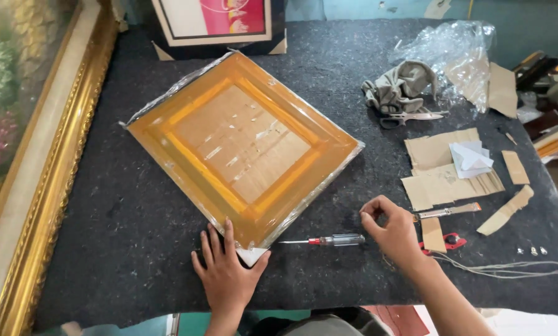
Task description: The person uses a utility knife to cut through the protective plastic wrap on a picture frame and then peels the plastic off.
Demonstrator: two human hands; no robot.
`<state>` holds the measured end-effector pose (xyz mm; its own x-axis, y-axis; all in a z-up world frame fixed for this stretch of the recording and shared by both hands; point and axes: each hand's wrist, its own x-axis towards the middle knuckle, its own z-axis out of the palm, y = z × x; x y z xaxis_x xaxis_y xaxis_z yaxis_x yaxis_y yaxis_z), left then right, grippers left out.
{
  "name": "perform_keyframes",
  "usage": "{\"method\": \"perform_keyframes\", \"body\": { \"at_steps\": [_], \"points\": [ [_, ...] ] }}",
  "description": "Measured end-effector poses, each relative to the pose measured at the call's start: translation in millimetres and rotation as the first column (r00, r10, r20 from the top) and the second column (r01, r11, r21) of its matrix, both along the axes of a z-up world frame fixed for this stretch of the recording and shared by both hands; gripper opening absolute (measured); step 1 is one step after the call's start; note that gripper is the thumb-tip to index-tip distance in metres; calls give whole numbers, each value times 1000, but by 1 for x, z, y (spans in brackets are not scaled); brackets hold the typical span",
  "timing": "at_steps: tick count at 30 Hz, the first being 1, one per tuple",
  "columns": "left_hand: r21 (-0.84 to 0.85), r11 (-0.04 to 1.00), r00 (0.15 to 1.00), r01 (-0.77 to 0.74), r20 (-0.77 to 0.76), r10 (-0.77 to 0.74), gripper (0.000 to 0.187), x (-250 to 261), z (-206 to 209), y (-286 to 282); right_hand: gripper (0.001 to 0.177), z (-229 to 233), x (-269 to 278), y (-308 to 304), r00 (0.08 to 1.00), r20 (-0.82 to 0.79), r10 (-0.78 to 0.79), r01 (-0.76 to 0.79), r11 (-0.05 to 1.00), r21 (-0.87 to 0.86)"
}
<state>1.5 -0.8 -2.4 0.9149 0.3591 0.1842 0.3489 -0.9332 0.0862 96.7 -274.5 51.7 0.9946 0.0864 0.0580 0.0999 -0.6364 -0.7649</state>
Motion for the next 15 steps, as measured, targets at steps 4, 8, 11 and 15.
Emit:
{"method": "perform_keyframes", "body": {
  "at_steps": [4,8,11,15],
  "points": [
    [35,999,1000,13,-17,-12,97,0,0,-2,4,-4,1,-30,995,48,-87,90,995,-48],
    [129,991,999,-35,21,33,98,1,-4,-5,7,1,4,-60,958,15,-285,285,952,-111],
    [168,985,986,-48,163,21,96,3,-11,-8,9,-1,12,-86,920,20,-392,392,911,-129],
    [11,999,933,35,358,-37,98,7,-35,-5,8,2,26,-116,871,-8,-491,487,866,-115]
  ]
}}
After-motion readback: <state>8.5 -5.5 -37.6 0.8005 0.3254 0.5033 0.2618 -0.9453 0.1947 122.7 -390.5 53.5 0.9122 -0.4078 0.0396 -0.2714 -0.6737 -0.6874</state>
